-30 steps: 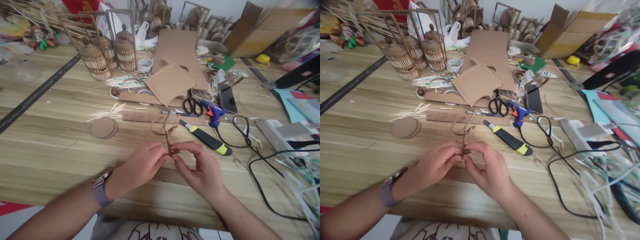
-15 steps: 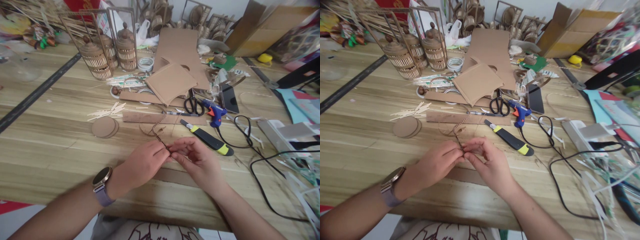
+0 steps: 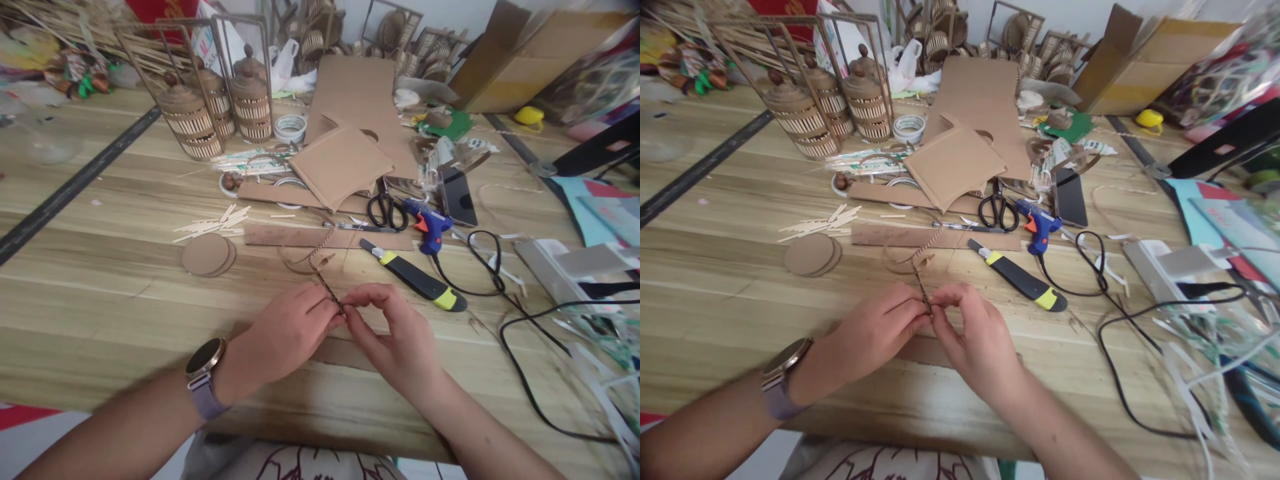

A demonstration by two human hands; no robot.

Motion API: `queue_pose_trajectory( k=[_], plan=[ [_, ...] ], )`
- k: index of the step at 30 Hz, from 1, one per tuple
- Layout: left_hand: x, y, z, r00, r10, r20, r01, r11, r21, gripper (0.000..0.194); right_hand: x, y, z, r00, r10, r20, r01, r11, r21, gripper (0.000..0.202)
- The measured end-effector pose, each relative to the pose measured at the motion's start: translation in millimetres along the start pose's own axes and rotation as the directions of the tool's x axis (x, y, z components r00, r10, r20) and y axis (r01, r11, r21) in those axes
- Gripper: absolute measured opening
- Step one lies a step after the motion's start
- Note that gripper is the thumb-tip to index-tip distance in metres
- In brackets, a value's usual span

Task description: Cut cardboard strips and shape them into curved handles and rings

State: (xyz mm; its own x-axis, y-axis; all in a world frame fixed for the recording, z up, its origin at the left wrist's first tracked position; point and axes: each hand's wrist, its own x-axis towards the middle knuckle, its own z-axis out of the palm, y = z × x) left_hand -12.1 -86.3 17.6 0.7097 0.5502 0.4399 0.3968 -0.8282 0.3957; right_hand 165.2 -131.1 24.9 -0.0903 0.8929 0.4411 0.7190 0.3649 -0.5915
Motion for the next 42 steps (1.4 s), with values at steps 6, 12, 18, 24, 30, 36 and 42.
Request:
queue_pose_trajectory(
  k=[6, 12, 18, 24, 30, 36, 42],
  plan=[
    [0.0, 1.4, -1.6, 0.998, -0.035, 0.044, 0.037, 0.998, -0.041, 0.035, -1.1, -2.6, 1.6, 1.0, 0.014, -0.023, -0.013, 1.0, 0.027, 0.017],
    [0.8, 0.9, -4.8, 0.997, -0.051, 0.051, 0.06, 0.979, -0.195, 0.029, -2.3, -0.9, 3.0, 0.994, 0.107, -0.017, -0.104, 0.982, 0.155, 0.017],
    [2.4, 1.4, -7.6, 0.984, -0.152, 0.096, 0.177, 0.918, -0.356, 0.022, 0.1, 1.5, 1.8, 0.984, 0.166, 0.056, -0.176, 0.941, 0.289, 0.017],
    [3.4, -0.2, -6.5, 0.951, -0.266, 0.157, 0.306, 0.884, -0.353, 0.02, 2.8, -1.2, -1.6, 0.999, -0.037, 0.012, 0.035, 0.992, 0.12, 0.02],
    [1.9, 0.7, -2.7, 0.961, -0.233, 0.15, 0.268, 0.919, -0.289, 0.022, 4.0, 0.3, -1.4, 0.985, -0.166, 0.037, 0.164, 0.985, 0.051, 0.023],
    [2.0, 1.3, -2.2, 0.982, -0.166, 0.088, 0.183, 0.951, -0.249, 0.021, 2.6, 2.7, -0.5, 0.995, -0.091, 0.041, 0.085, 0.988, 0.131, 0.025],
    [2.9, -1.6, -7.0, 0.981, -0.164, 0.104, 0.189, 0.93, -0.315, 0.021, 3.9, 6.2, -3.1, 0.974, 0.149, 0.174, -0.214, 0.859, 0.464, 0.021]
  ],
)
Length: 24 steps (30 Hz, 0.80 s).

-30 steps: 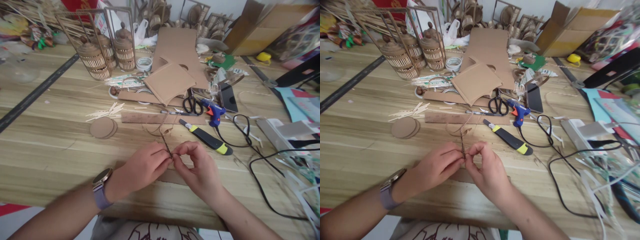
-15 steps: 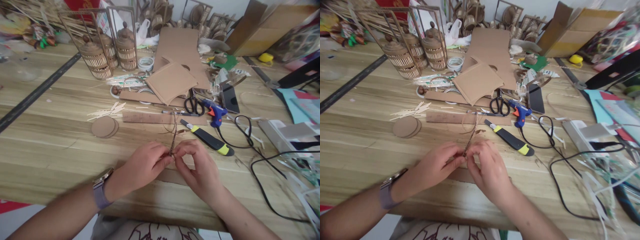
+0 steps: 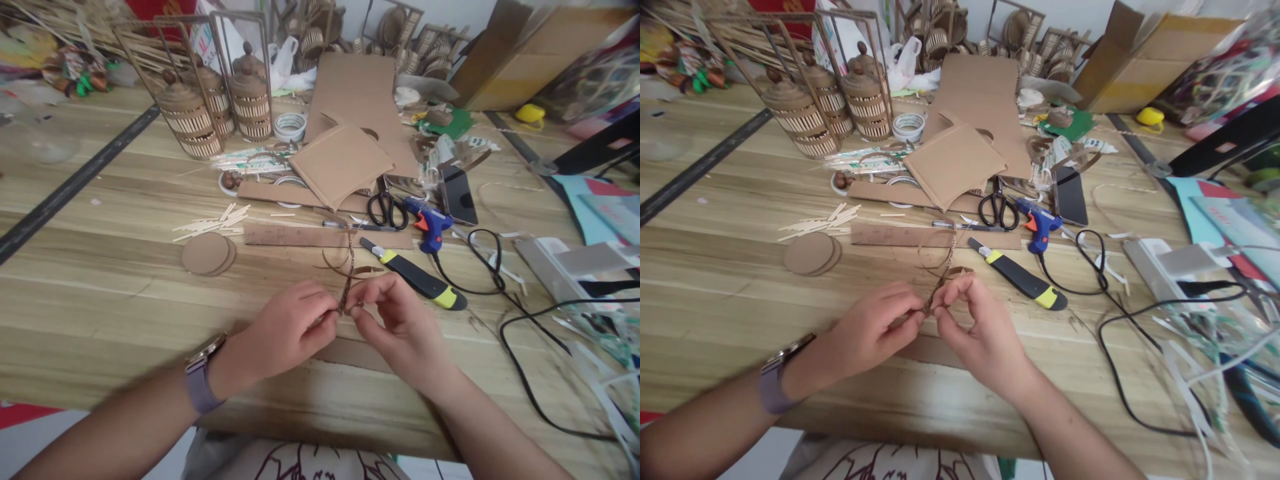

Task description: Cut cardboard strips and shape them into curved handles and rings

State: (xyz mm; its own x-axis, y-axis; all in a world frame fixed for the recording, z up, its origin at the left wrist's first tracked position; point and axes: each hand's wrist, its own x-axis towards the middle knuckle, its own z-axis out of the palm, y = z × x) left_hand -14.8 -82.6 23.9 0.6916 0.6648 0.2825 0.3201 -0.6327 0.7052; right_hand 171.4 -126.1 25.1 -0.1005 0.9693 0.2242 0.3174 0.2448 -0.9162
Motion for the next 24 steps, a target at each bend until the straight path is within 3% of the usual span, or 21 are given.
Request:
queue_pose_trajectory(
  k=[4, 7, 10, 14, 19, 24],
  plan=[
    [-0.1, 1.0, -2.1, 0.999, -0.035, 0.027, 0.036, 0.998, -0.051, 0.02, 3.2, -0.5, -1.1, 0.997, 0.046, 0.06, -0.053, 0.992, 0.116, 0.019],
    [0.0, 1.7, -1.3, 0.995, -0.092, 0.029, 0.093, 0.995, -0.044, 0.018, 2.8, -0.9, -0.4, 0.999, -0.031, 0.028, 0.033, 0.997, -0.065, 0.018],
    [0.9, 1.2, 0.6, 0.99, -0.135, 0.051, 0.136, 0.99, -0.025, 0.02, 1.6, -1.6, 0.7, 0.981, -0.192, 0.021, 0.19, 0.938, -0.29, 0.021],
    [2.0, 0.1, 3.2, 0.986, -0.148, 0.072, 0.148, 0.989, 0.011, 0.019, 1.1, -1.6, 2.7, 0.953, -0.298, 0.052, 0.295, 0.877, -0.38, 0.025],
    [0.8, 0.2, 3.9, 0.992, -0.115, 0.056, 0.114, 0.993, 0.01, 0.021, 0.2, 1.5, 4.5, 0.976, -0.219, -0.006, 0.208, 0.934, -0.29, 0.026],
    [-0.4, -1.0, 0.0, 0.997, -0.038, 0.06, 0.042, 0.996, -0.074, 0.024, 1.1, -0.4, -0.2, 0.999, -0.038, -0.016, 0.038, 0.999, -0.007, 0.025]
  ],
)
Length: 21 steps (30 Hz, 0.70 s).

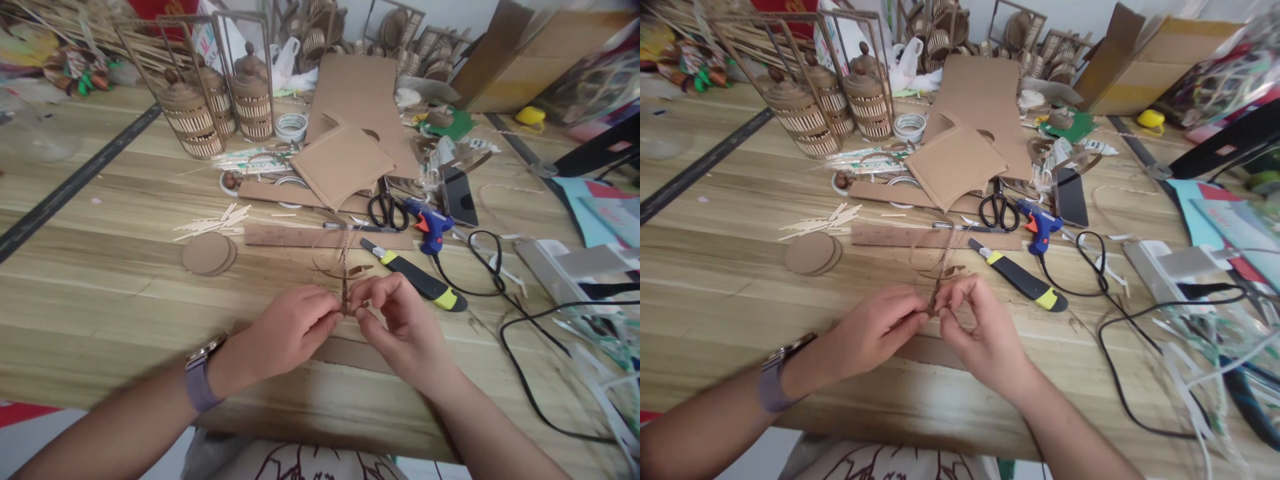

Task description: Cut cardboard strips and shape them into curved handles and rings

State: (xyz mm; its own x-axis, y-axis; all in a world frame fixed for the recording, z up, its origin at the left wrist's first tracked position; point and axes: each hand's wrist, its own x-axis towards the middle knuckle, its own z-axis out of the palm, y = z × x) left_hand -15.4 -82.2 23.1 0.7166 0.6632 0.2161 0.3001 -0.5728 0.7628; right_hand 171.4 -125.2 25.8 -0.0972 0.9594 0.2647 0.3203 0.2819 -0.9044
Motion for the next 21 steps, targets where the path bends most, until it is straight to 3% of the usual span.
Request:
queue_pose_trajectory(
  k=[6, 13, 16, 21],
  plan=[
    [1.9, -2.4, -5.8, 0.992, 0.123, 0.037, -0.119, 0.988, -0.099, 0.026, 6.3, -7.6, -7.6, 0.988, 0.114, 0.104, -0.137, 0.957, 0.255, 0.025],
    [2.8, -1.5, -8.3, 0.988, 0.141, 0.061, -0.131, 0.981, -0.146, 0.028, 10.5, -7.1, -10.9, 0.977, 0.149, 0.155, -0.197, 0.908, 0.37, 0.035],
    [2.9, 0.5, -7.5, 0.997, 0.054, 0.06, -0.046, 0.991, -0.128, 0.027, 7.0, -5.3, -9.5, 0.983, 0.134, 0.123, -0.166, 0.937, 0.306, 0.026],
    [3.4, -0.5, -3.5, 0.989, -0.13, 0.074, 0.139, 0.982, -0.129, 0.038, -2.0, -0.8, -3.4, 0.997, 0.022, 0.079, -0.025, 0.999, 0.047, 0.018]
  ],
)
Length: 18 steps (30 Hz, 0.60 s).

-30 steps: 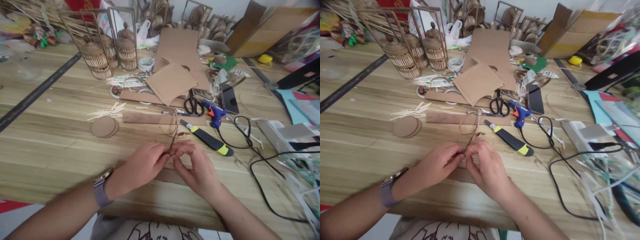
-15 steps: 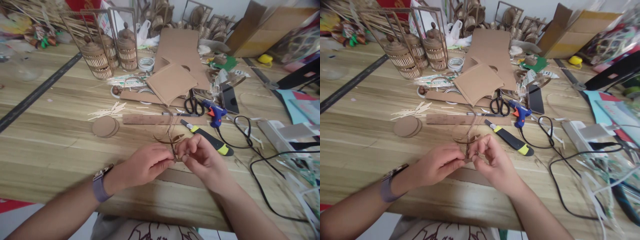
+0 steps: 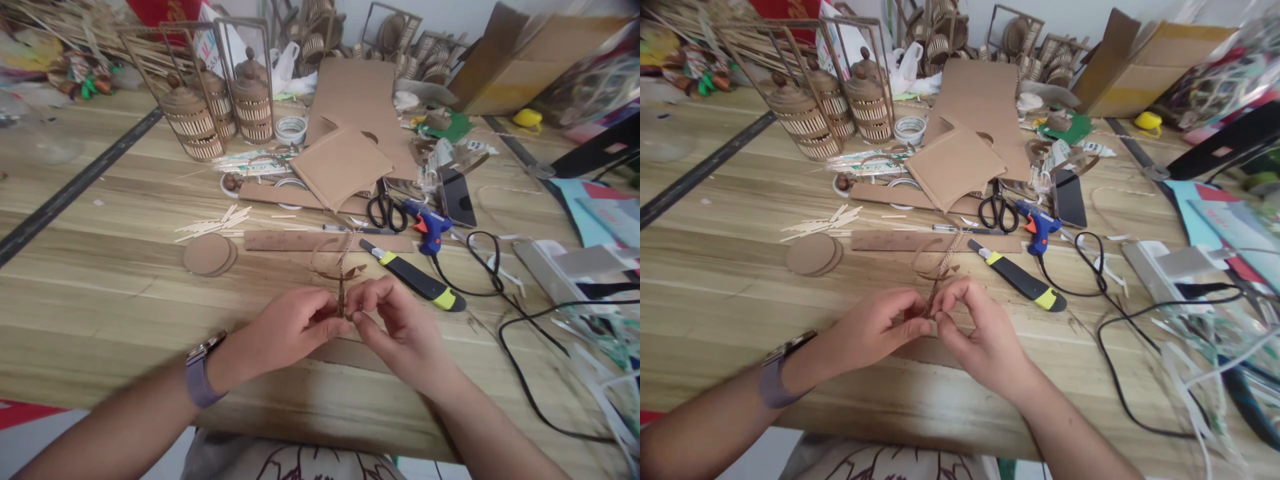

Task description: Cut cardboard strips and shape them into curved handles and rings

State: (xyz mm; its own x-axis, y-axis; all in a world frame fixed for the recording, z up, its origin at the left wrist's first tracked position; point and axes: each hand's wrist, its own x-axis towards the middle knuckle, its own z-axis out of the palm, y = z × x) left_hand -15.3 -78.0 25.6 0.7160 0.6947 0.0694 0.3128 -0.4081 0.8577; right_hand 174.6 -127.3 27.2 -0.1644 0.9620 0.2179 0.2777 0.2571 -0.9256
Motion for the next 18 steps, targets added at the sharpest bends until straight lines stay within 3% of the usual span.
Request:
queue_pose_trajectory(
  k=[7, 13, 18],
  plan=[
    [-0.5, -0.3, 0.8, 0.988, -0.152, -0.012, 0.151, 0.987, -0.049, 0.031, 2.3, -0.3, 4.8, 0.975, -0.224, 0.003, 0.205, 0.888, -0.413, 0.015],
    [0.0, 0.8, 0.8, 0.988, -0.148, -0.032, 0.146, 0.987, -0.066, 0.028, 3.3, 1.4, 8.7, 0.948, -0.319, 0.009, 0.285, 0.833, -0.474, 0.018],
    [-1.1, 4.6, 1.9, 0.989, -0.137, -0.046, 0.134, 0.989, -0.065, 0.027, -0.2, 2.0, 10.2, 0.958, -0.282, -0.056, 0.226, 0.858, -0.461, 0.022]
  ],
)
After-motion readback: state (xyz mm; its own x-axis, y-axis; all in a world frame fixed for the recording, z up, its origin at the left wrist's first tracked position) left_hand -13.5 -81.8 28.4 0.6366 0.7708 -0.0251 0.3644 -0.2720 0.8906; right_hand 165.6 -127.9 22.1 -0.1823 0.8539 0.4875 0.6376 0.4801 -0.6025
